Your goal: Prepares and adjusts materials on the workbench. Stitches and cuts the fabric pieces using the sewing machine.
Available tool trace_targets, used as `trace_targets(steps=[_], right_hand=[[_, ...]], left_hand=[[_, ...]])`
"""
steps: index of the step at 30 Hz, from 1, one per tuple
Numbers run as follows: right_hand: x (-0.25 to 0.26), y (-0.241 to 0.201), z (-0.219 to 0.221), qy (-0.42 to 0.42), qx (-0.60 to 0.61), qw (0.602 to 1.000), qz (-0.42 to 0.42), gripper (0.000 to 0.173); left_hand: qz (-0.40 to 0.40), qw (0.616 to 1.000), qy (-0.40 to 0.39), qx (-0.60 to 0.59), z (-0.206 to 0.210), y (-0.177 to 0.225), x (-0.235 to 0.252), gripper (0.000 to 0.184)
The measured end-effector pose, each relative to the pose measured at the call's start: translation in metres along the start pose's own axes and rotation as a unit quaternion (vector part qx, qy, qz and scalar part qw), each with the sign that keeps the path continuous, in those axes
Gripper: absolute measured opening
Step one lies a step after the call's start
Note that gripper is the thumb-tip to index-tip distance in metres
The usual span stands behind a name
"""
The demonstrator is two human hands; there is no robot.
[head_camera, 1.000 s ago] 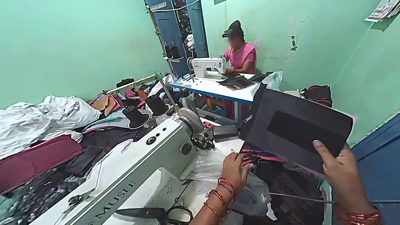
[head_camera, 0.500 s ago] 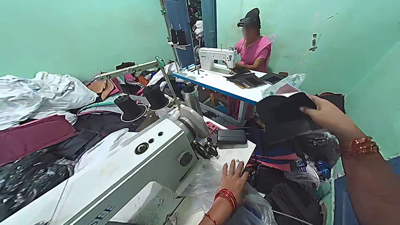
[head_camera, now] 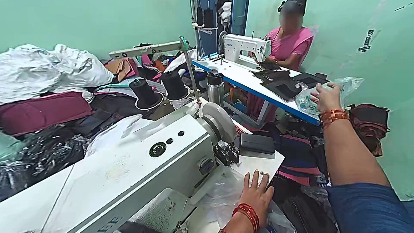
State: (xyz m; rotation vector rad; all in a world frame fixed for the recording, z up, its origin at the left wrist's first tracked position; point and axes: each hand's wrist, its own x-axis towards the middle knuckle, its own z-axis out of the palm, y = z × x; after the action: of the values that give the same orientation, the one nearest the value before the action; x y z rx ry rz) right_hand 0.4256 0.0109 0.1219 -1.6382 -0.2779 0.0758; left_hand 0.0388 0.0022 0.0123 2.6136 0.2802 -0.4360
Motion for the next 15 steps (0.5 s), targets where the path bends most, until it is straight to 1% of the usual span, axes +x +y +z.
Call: trace_targets(steps=[2, 5, 7, 9, 11, 15], right_hand=[[-0.039, 0.022, -0.004, -0.052, -0.023, 0.998, -0.003, 0.055], [-0.110, 0.058, -0.029, -0.101, -0.086, 0.991, -0.004, 0.042], [-0.160, 0.082, -0.050, -0.100, -0.129, 0.986, -0.031, 0.037], [-0.205, 0.100, -0.065, -0.070, -0.152, 0.983, -0.079, 0.031], [-0.247, 0.110, -0.070, -0.060, -0.134, 0.982, -0.117, 0.026], [-0.310, 0.109, -0.051, -0.132, -0.042, 0.974, -0.178, 0.021]], left_hand=[[0.001, 1.000, 0.002, -0.007, 0.000, 0.000, 0.000, 0.068], [0.004, 1.000, -0.001, -0.011, -0.001, 0.000, -0.001, 0.066], [0.006, 1.000, 0.002, -0.008, -0.001, 0.000, -0.001, 0.064], [0.008, 1.000, 0.007, -0.007, 0.000, 0.000, -0.001, 0.062], [0.009, 1.000, 0.007, -0.006, 0.001, -0.001, 0.000, 0.063], [0.016, 1.000, 0.013, -0.006, 0.000, 0.000, -0.001, 0.064]])
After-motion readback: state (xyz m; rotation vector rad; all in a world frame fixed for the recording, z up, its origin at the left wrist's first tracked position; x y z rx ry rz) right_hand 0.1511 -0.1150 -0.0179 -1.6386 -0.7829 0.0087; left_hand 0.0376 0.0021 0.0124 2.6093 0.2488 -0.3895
